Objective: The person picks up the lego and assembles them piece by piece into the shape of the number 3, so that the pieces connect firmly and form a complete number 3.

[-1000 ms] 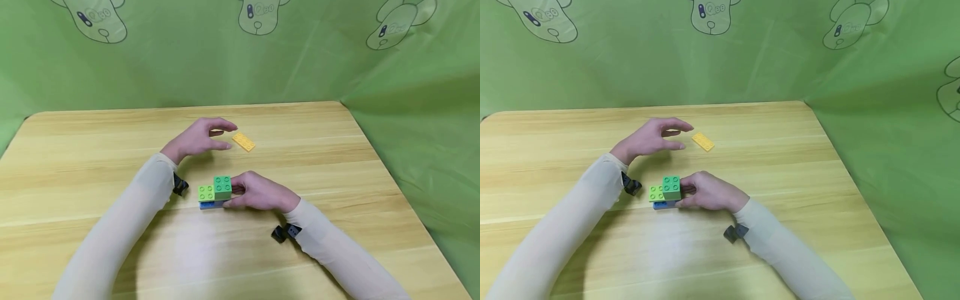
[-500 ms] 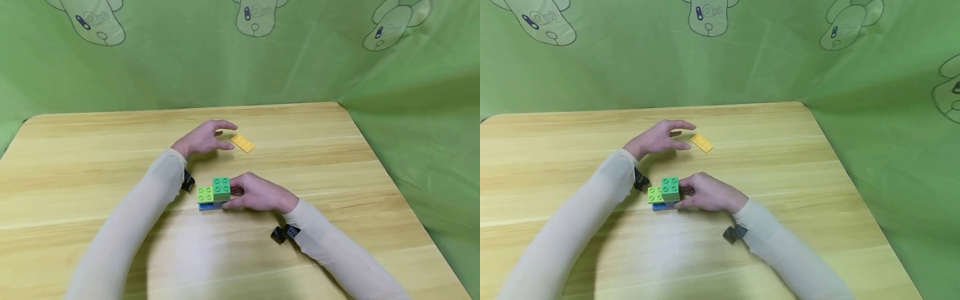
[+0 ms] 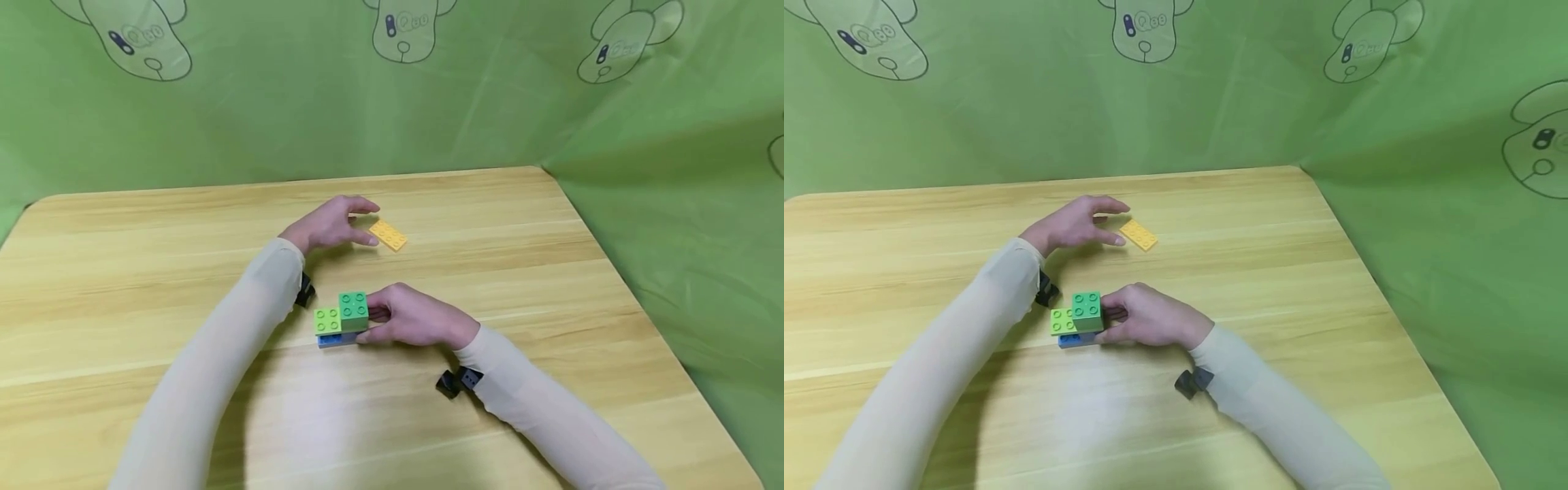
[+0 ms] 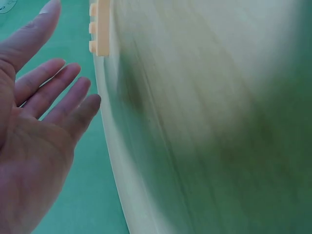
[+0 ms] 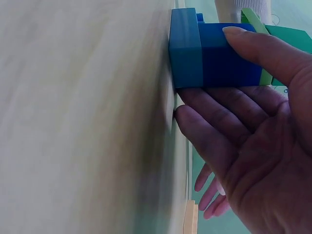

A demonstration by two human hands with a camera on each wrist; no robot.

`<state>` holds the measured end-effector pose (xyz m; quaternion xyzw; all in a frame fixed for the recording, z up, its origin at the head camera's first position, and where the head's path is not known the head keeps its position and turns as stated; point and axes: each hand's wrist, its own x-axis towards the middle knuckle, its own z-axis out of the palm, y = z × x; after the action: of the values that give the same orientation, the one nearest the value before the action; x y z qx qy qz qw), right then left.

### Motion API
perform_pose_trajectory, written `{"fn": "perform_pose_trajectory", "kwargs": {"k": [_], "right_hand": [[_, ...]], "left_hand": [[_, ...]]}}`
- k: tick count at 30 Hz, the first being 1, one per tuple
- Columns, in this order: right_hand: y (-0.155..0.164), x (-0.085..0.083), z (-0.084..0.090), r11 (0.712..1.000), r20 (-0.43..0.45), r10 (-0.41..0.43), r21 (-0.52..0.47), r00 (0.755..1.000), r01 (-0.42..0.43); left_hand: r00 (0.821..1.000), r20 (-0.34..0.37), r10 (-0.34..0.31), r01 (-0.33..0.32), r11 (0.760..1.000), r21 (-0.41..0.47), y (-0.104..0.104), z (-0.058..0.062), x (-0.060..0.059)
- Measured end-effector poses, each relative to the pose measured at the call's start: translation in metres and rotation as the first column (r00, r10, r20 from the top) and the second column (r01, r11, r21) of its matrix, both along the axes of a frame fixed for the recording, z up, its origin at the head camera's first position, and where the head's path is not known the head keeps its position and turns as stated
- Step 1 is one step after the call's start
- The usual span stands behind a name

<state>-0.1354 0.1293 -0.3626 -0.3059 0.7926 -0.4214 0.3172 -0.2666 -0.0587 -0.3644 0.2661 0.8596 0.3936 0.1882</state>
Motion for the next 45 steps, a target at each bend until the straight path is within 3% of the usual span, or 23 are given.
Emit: {"fn": "perform_pose_trajectory", "kwargs": {"k": [7,23,36,45], "right_hand": [[0.000,0.001,0.000,1.000,0.004,-0.004,-0.006,1.000,0.004],[-0.001,0.002,0.001,1.000,0.010,-0.005,-0.012,1.000,0.005],[0.000,0.001,0.000,1.000,0.022,-0.005,-0.027,1.000,0.006],[-0.001,0.001,0.000,1.000,0.027,-0.012,-0.015,1.000,0.013]], "left_hand": [[0.999,-0.036,-0.028,0.027,0.999,-0.036,0.012,0.001,-0.008],[0.997,-0.027,-0.075,0.072,0.994,-0.084,0.026,-0.002,-0.018],[0.995,-0.082,-0.051,0.037,0.986,-0.162,0.026,-0.004,-0.019],[0.998,-0.065,0.016,-0.022,0.996,-0.089,0.018,0.001,-0.016]]}}
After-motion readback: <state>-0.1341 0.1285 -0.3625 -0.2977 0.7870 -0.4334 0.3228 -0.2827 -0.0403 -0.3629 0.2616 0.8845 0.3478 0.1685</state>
